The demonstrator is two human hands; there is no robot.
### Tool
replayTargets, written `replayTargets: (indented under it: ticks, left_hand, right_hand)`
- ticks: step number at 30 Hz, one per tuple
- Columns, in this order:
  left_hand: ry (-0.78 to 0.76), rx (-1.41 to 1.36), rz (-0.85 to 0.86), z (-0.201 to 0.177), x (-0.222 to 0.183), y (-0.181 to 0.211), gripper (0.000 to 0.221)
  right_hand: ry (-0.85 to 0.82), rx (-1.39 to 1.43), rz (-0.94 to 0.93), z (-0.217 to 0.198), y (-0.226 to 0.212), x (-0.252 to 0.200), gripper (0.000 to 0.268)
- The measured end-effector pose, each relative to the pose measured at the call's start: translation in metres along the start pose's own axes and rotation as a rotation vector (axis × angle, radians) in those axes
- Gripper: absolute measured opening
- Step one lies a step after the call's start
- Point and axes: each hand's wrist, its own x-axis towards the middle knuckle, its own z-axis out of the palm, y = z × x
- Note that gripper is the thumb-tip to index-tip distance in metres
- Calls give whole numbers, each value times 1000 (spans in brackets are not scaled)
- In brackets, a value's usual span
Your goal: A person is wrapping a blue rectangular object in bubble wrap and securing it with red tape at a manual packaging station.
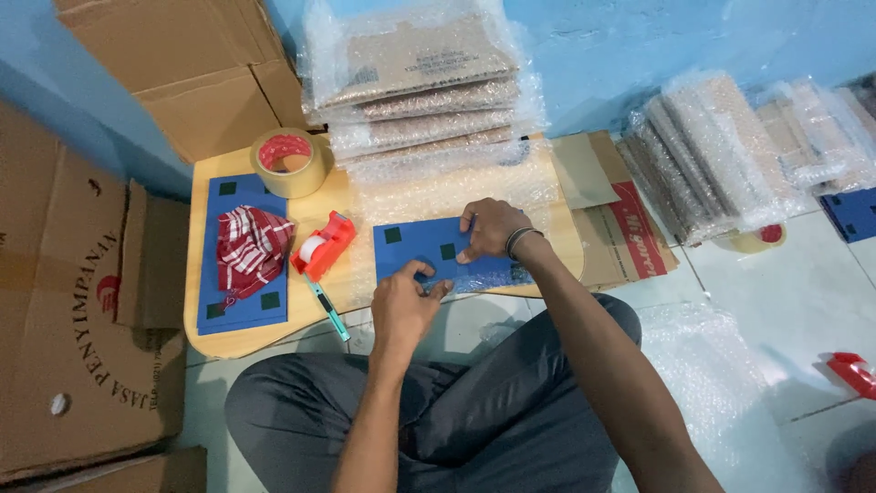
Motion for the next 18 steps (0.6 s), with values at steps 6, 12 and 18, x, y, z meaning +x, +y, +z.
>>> replayTargets:
  ticks: [6, 12, 18]
  left_hand:
    - [44, -118, 81, 1, 3, -18, 27]
    - [265, 16, 387, -9, -21, -12, 25]
    - [316, 365, 741, 21, -16, -36, 42]
  right_hand:
    - [240, 264, -164, -7, 0, -38, 31]
    - [501, 78, -301, -21, 16, -63, 32]
    - [490, -390, -252, -30, 27, -37, 41]
